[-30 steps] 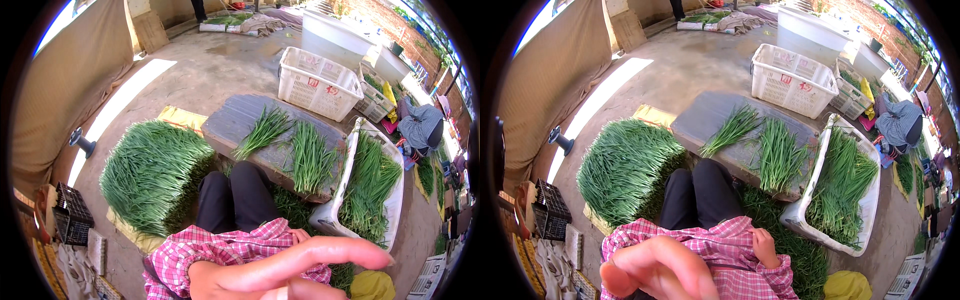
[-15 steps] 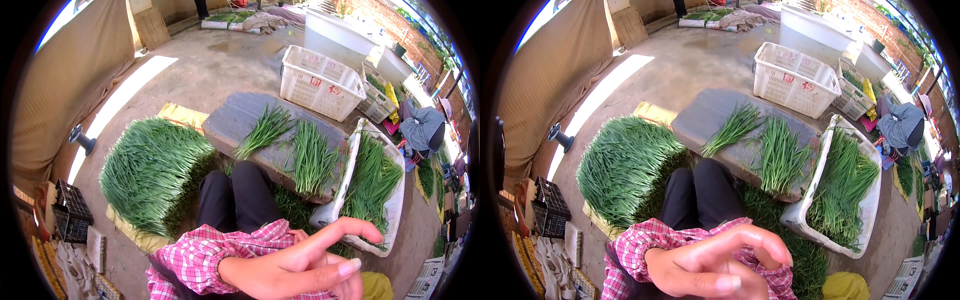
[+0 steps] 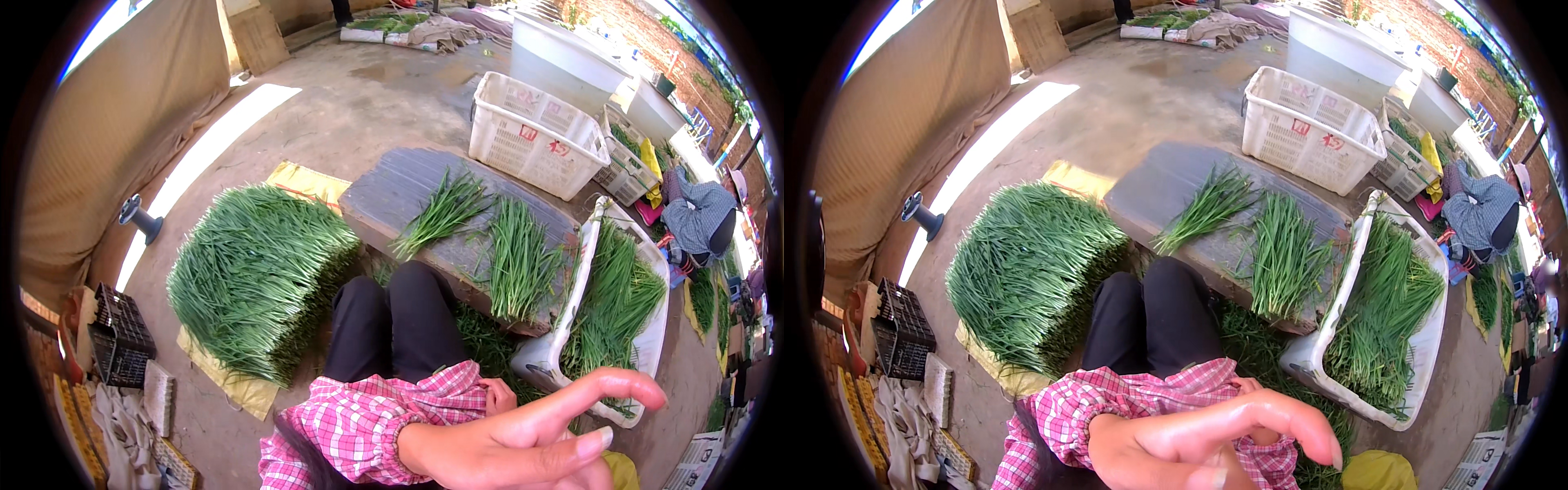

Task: The person sorts green leaves by hand, removing damaged parts and organizing them into bunches near a white plastic crate.

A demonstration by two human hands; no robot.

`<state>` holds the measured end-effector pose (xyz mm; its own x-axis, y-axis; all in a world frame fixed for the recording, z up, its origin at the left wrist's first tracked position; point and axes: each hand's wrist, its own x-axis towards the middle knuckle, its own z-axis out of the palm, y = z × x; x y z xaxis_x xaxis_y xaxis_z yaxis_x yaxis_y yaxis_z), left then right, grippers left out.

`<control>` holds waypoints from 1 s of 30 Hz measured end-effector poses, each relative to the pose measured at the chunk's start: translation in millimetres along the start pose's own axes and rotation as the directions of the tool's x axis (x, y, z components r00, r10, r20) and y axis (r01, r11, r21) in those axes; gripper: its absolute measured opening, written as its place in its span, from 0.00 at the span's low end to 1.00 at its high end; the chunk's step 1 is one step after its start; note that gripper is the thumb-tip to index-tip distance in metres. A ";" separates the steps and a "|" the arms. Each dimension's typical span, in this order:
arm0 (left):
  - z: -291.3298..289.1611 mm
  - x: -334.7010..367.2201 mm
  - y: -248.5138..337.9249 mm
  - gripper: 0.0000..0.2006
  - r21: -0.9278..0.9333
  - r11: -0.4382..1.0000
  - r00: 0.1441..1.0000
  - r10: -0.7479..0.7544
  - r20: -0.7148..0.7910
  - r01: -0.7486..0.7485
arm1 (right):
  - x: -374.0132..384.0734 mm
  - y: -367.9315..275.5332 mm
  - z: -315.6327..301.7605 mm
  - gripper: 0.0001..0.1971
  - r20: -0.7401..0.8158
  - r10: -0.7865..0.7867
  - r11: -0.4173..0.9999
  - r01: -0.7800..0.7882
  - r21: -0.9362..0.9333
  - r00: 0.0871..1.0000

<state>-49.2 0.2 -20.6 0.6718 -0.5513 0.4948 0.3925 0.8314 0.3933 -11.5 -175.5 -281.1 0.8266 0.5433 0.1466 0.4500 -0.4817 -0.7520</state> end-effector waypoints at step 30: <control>-25.0 11.0 -27.9 0.12 0.174 0.981 0.994 0.075 0.074 -0.086 | -7.6 15.9 9.0 0.08 -0.014 0.085 0.996 -0.085 0.024 0.996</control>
<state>-37.0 -27.2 -45.5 0.6507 -0.4914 0.5788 0.2178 0.8511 0.4777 -13.6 -181.1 -299.9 0.8664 0.4910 0.0908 0.3700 -0.5093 -0.7770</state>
